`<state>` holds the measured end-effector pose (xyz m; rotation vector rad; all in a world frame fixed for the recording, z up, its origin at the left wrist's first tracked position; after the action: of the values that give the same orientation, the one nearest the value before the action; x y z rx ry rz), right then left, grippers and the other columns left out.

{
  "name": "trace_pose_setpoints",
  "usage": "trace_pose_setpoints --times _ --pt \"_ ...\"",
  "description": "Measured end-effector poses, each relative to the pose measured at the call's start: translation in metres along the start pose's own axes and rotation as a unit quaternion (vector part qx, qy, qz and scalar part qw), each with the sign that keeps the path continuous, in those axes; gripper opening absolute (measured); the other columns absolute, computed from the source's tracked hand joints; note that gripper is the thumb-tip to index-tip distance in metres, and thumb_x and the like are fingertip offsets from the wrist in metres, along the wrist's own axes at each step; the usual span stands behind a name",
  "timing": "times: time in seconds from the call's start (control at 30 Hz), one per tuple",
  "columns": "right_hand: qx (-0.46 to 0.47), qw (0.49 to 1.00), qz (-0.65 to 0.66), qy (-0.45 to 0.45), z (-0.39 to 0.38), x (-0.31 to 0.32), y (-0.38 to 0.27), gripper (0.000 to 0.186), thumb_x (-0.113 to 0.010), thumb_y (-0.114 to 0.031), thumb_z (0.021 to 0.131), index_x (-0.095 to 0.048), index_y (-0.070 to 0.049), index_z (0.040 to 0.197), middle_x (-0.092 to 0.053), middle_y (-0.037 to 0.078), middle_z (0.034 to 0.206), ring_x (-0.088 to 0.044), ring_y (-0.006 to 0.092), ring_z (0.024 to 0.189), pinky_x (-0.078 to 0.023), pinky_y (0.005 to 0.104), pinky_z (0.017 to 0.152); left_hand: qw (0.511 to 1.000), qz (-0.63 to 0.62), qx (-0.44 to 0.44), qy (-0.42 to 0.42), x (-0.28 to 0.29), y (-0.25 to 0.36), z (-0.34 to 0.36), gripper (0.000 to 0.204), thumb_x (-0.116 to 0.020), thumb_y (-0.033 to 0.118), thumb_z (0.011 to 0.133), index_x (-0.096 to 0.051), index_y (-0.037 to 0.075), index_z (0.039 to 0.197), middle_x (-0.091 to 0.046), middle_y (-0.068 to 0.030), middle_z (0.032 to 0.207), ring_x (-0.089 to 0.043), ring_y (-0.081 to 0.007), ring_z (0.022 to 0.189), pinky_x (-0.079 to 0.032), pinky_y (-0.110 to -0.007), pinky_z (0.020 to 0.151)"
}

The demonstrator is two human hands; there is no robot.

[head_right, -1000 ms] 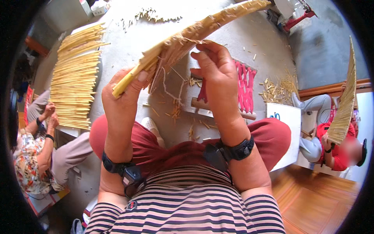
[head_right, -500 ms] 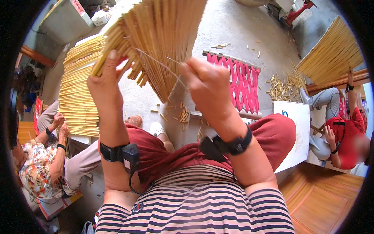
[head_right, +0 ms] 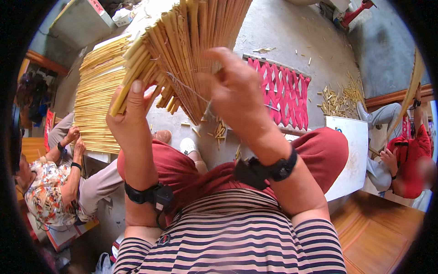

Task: Weaving thin bamboo or reed strips into a mat using thread.

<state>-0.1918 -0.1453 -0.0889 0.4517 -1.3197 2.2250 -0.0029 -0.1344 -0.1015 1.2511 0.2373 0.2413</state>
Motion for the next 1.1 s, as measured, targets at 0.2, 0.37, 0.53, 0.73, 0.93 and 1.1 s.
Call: trace_pose_setpoints --times 0.2,0.37,0.53,0.73,0.93,1.1 --pt "-0.299 0.892 0.294 -0.167 -0.007 -0.044 -0.008 0.023 -0.062 -0.014 0.086 -0.053 0.001 0.100 -0.061 0.007 0.073 -0.062 0.0133 0.057 -0.045 0.0224 0.045 0.999 -0.037 -0.002 0.007 -0.001 -0.001 -0.015 0.021 -0.065 0.017 0.087 -0.065 -0.002 0.096 -0.059 -0.0001 0.075 -0.049 -0.0054 0.068 -0.041 -0.020 0.060" --pt "-0.253 0.903 0.304 -0.166 -0.012 -0.057 -0.004 0.015 -0.062 -0.013 0.086 -0.058 0.000 0.093 -0.060 0.004 0.071 -0.058 0.0096 0.056 -0.045 0.0214 0.047 1.000 -0.024 0.010 -0.003 0.012 -0.004 -0.020 0.027 -0.067 0.019 0.085 -0.063 0.000 0.104 -0.058 -0.0002 0.079 -0.049 -0.0050 0.071 -0.040 -0.019 0.061" --pt "-0.242 0.916 0.272 -0.171 -0.013 -0.057 -0.007 0.010 -0.061 -0.012 0.086 -0.060 -0.002 0.086 -0.058 0.001 0.067 -0.055 0.0061 0.055 -0.044 0.0193 0.048 0.980 -0.132 0.061 -0.137 0.040 0.024 -0.001 0.053 -0.069 0.024 0.080 -0.051 0.004 0.126 -0.060 -0.0051 0.104 -0.056 -0.0092 0.090 -0.043 -0.024 0.075" --pt "-0.190 0.911 0.278 -0.237 -0.003 -0.067 -0.004 0.011 -0.060 -0.013 0.085 -0.063 -0.003 0.087 -0.060 0.002 0.069 -0.057 0.0075 0.055 -0.044 0.0202 0.045 0.953 0.261 0.021 -0.155 -0.018 0.105 0.017 0.052 -0.069 0.029 0.078 -0.055 -0.007 0.113 -0.061 -0.0184 0.109 -0.058 -0.0198 0.097 -0.045 -0.029 0.086" --pt "-0.272 0.827 0.435 -0.231 -0.011 -0.076 -0.014 0.014 -0.056 -0.014 0.088 -0.064 -0.003 0.088 -0.056 0.002 0.063 -0.053 0.0083 0.052 -0.042 0.0213 0.046 0.885 0.354 -0.092 -0.290 0.001 0.072 0.057 0.045 -0.069 0.022 0.074 -0.057 -0.002 0.111 -0.064 -0.0177 0.087 -0.060 -0.0227 0.076 -0.049 -0.032 0.071" --pt "-0.232 0.826 0.438 -0.270 -0.003 -0.075 -0.004 0.016 -0.057 -0.015 0.087 -0.067 -0.003 0.091 -0.047 -0.002 0.058 -0.039 0.0069 0.046 -0.031 0.0206 0.042 0.873 0.405 0.057 -0.263 -0.003 0.085 0.050 0.044 -0.070 0.014 0.070 -0.058 -0.001 0.109 -0.064 -0.0184 0.084 -0.060 -0.0243 0.073 -0.050 -0.033 0.067"
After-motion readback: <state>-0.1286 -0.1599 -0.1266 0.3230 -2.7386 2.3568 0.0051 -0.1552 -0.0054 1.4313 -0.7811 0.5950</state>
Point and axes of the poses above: each hand's wrist, its own z-axis towards the middle knuckle, its own x-axis out of the back of the hand, y = z × x, the point moved 4 cm from there along z, towards the middle knuckle
